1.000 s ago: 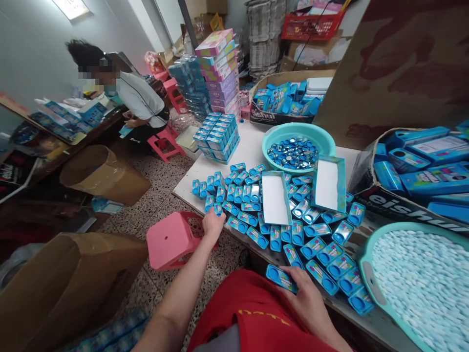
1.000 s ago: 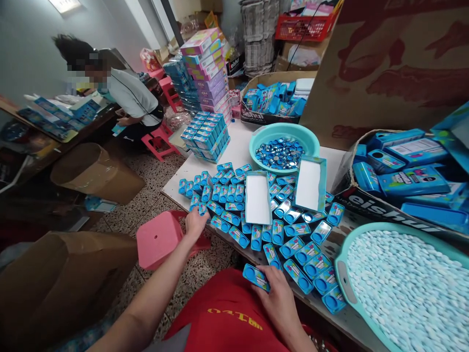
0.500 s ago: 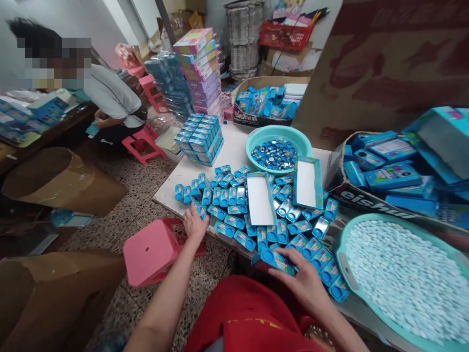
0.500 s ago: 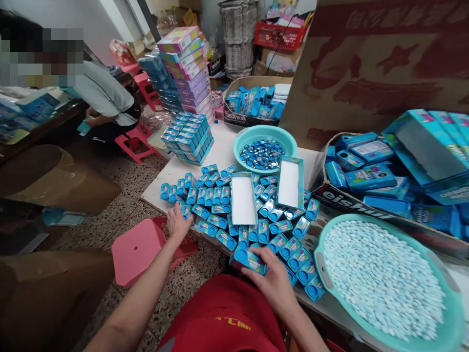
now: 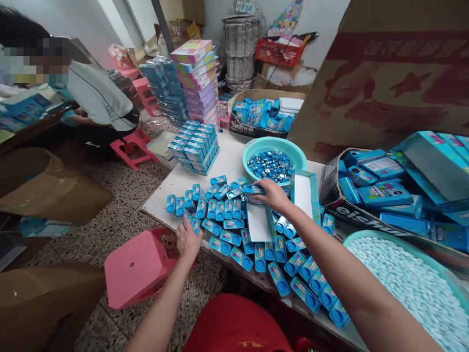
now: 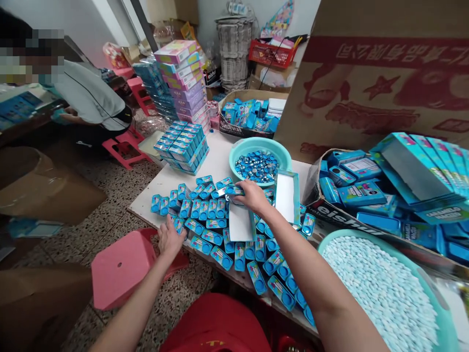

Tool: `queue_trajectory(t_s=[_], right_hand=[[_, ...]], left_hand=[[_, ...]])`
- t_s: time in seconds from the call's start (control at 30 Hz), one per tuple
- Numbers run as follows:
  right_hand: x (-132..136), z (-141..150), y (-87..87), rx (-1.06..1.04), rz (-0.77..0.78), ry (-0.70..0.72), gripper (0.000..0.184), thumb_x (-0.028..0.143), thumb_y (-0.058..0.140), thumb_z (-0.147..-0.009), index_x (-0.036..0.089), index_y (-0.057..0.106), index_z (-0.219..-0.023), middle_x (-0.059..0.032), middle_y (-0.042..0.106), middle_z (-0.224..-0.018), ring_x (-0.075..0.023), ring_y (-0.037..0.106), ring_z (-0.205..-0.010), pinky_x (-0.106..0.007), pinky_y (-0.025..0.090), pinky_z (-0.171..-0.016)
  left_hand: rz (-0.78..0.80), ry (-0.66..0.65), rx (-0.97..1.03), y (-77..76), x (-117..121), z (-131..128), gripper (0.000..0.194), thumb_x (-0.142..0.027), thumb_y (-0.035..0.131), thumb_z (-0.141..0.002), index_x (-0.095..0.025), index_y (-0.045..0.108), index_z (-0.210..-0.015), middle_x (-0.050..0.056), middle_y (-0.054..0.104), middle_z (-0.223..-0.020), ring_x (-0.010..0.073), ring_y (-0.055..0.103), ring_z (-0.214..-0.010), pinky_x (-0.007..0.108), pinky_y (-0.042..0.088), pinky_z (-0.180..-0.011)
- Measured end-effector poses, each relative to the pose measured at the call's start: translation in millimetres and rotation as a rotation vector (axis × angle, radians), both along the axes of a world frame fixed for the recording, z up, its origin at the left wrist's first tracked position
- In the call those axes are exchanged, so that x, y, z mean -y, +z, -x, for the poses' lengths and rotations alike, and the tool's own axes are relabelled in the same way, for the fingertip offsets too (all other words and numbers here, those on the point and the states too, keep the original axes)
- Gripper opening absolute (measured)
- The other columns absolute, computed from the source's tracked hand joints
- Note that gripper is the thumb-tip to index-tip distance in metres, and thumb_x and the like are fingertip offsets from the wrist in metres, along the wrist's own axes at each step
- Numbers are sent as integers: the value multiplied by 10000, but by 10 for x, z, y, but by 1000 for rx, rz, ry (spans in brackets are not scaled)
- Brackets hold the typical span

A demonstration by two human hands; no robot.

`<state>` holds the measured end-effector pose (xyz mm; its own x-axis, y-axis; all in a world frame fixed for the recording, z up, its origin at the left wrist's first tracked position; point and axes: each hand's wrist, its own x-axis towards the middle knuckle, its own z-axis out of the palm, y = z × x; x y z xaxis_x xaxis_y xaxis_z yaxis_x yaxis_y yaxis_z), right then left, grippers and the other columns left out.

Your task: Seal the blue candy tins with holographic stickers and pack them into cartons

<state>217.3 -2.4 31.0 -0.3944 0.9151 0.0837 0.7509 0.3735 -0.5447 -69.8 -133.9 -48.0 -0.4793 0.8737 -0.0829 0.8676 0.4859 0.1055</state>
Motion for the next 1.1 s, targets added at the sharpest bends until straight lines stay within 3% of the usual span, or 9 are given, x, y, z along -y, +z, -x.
queue_trajectory(t_s=[0.23, 0.33, 0.43, 0.57, 0.7, 0.8, 0.9, 1.0, 1.1], right_hand=[[-132, 86, -235, -55, -15, -1, 372, 232, 700, -738, 194, 601, -1095, -84, 582, -1044, -256, 539, -996, -378, 430, -876], [-127, -6, -393, -92, -8, -52, 645, 241, 798, -629, 211, 542, -1221, -125, 437, -1322, -330, 377, -1247, -472, 328, -1020], [-136, -111, -542, -221, 93, -49, 936, 243, 830, -570, 196, 366, -1381, -135, 319, -1435, -315, 278, -1338, -460, 267, -1080], [-211, -167, -662, -245, 180, 0, 817, 179, 795, -583, 164, 441, -1320, -116, 459, -1347, -284, 417, -1250, -407, 328, -1048], [-291, -176, -695, -244, 202, -31, 490, 153, 746, -617, 160, 604, -1086, -74, 612, -1109, -276, 556, -1045, -394, 423, -932], [-275, -199, -677, -247, 205, -63, 334, 148, 718, -635, 157, 640, -959, -64, 633, -1017, -278, 574, -975, -397, 442, -886], [-199, -251, -656, -267, 234, -50, 319, 156, 707, -651, 156, 644, -964, -63, 642, -1018, -262, 593, -940, -384, 471, -850], [-110, -343, -658, -303, 291, -7, 391, 171, 637, -736, 176, 601, -1125, -55, 641, -1105, -219, 618, -944, -357, 499, -845], [-32, -441, -681, -324, 325, -1, 521, 141, 585, -766, 202, 511, -1278, -63, 563, -1277, -221, 568, -1108, -384, 461, -950]], left_hand=[[35, -18, -3, -15, -3, 22, 797, -398, 518, -816, -49, 184, -1450, 206, 470, -1170, 340, 447, -1108, 429, 428, -906], [44, -7, -8, -32, -21, 24, 837, -416, 543, -802, -79, 151, -1461, 212, 454, -1197, 349, 442, -1117, 431, 451, -861], [39, -20, -10, -19, -44, 66, 802, -400, 545, -802, -118, 180, -1459, 195, 493, -1142, 342, 473, -1090, 432, 457, -837], [40, -17, -1, 124, 34, 241, 838, -429, 591, -761, -112, 220, -1443, 174, 541, -1091, 338, 508, -1068, 443, 440, -876], [3, -67, 34, 527, 213, 383, 845, -449, 613, -726, -140, 257, -1428, 152, 540, -1129, 338, 502, -1100, 446, 440, -901], [-100, -208, 161, 917, 249, 229, 879, -456, 647, -692, -207, 241, -1431, 113, 519, -1199, 304, 491, -1143, 427, 436, -944], [-185, -483, 310, 1190, 97, -204, 910, -459, 681, -683, -247, 214, -1435, 88, 468, -1300, 270, 454, -1212, 403, 395, -1018], [-176, -867, 410, 1233, -248, -725, 872, -450, 658, -730, -232, 201, -1440, 96, 433, -1357, 263, 412, -1252, 404, 356, -1052], [-56, -1092, 373, 1084, -635, -1103, 825, -415, 626, -769, -202, 204, -1444, 113, 436, -1358, 271, 399, -1255, 415, 341, -1049]])
